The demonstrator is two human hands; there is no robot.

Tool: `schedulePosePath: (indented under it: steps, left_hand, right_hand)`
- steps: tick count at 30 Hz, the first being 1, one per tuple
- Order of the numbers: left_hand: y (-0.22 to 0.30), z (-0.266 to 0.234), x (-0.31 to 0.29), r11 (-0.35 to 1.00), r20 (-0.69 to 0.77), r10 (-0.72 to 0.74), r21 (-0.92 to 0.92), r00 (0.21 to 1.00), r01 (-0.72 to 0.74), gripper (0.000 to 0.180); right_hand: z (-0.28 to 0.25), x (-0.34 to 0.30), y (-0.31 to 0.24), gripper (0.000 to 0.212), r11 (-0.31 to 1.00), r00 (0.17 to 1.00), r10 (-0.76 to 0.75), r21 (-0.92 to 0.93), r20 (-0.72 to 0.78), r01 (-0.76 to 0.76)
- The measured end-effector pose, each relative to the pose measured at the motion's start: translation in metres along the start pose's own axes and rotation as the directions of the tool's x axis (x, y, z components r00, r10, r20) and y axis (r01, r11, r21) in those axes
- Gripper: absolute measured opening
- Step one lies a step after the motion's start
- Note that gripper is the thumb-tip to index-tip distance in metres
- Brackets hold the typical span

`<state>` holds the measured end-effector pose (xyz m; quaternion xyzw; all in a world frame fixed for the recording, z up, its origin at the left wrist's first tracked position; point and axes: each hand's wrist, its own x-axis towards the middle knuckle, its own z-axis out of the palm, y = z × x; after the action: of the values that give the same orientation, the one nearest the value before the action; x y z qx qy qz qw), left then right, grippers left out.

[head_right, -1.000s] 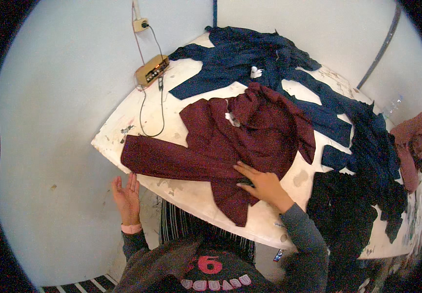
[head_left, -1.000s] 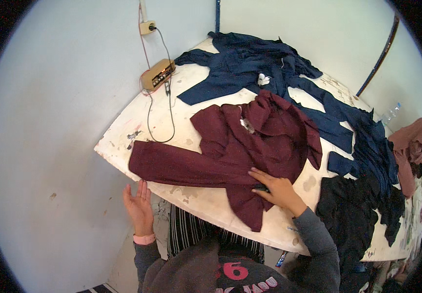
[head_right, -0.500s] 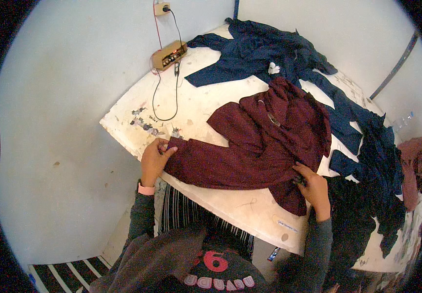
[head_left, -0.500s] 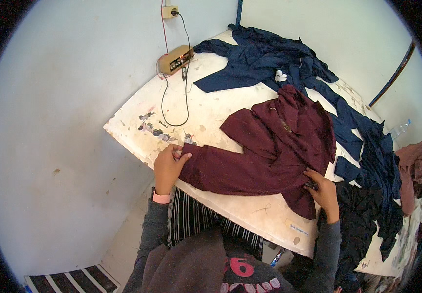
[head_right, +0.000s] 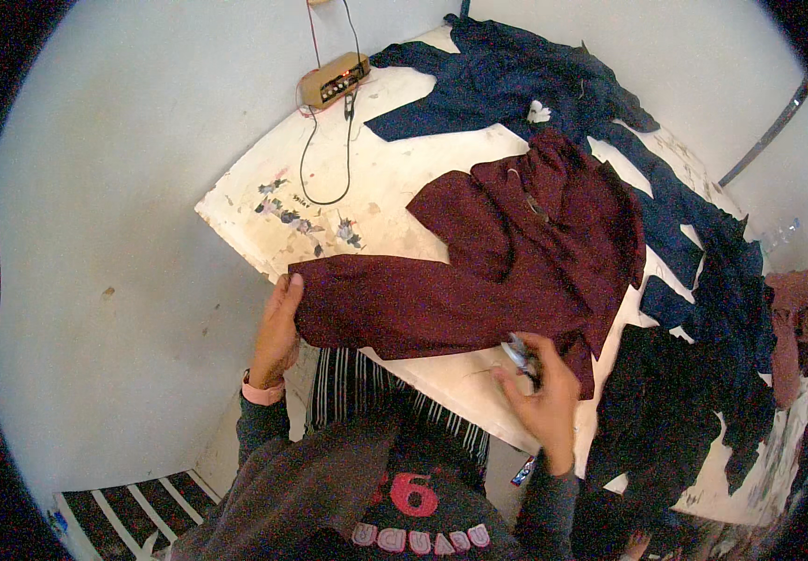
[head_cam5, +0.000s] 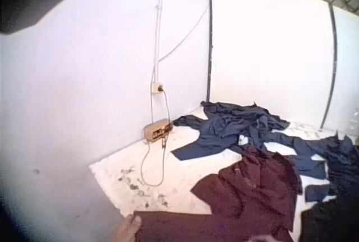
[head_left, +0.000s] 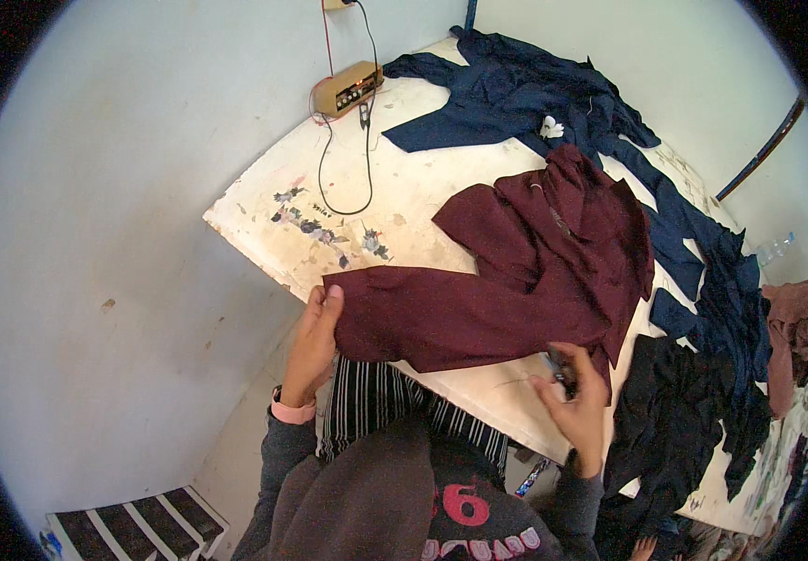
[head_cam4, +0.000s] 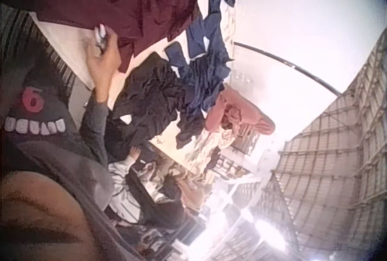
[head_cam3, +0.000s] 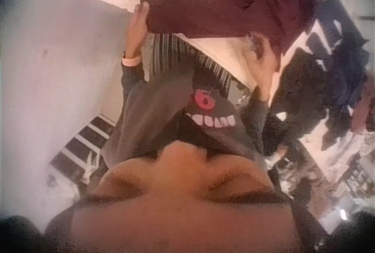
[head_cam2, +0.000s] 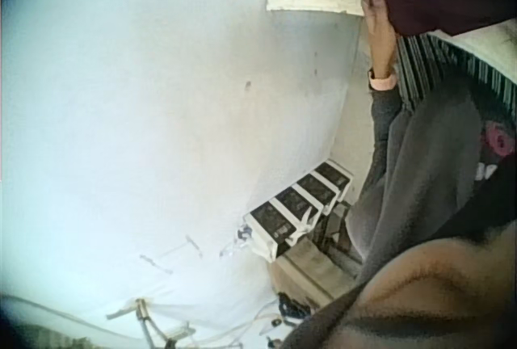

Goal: The person uses a small blade to trim loose threads and edges from a maroon garment laid on a work table. They repeatedly lift, turn, and reposition the fabric to access different areas while cutting away excess material.

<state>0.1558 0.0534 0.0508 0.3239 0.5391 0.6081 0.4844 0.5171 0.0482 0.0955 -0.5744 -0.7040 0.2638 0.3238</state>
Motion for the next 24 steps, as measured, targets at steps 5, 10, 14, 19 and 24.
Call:
schedulePosePath:
  steps: [5,10,14,19,24]
  left_hand:
    - [0.011,0.024,-0.03,0.977,0.239,-0.038,-0.197,0.97,0.087,0.073]
    - [0.013,0.046,-0.045,0.961,0.257,-0.017,-0.261,0.966,0.087,0.079]
    - [0.01,0.054,-0.053,0.967,0.298,-0.024,-0.234,0.954,0.097,0.083]
    - [0.004,0.064,-0.052,0.936,0.275,0.082,-0.352,0.958,0.021,0.083]
    - [0.007,0.064,-0.052,0.914,0.27,0.091,-0.405,0.959,0.028,0.083]
  right_hand:
    - [0.042,-0.004,-0.038,0.041,0.987,0.992,-0.071,0.153,0.102,0.055]
    - [0.066,-0.004,-0.051,0.024,0.918,0.994,-0.087,0.392,0.06,0.057]
    - [0.073,0.002,-0.066,0.017,0.871,0.994,-0.076,0.49,0.078,0.028]
    - [0.078,0.003,-0.057,0.012,0.86,0.995,-0.079,0.509,0.058,0.039]
    - [0.07,0.002,-0.069,0.019,0.879,0.989,-0.142,0.455,-0.034,0.142]
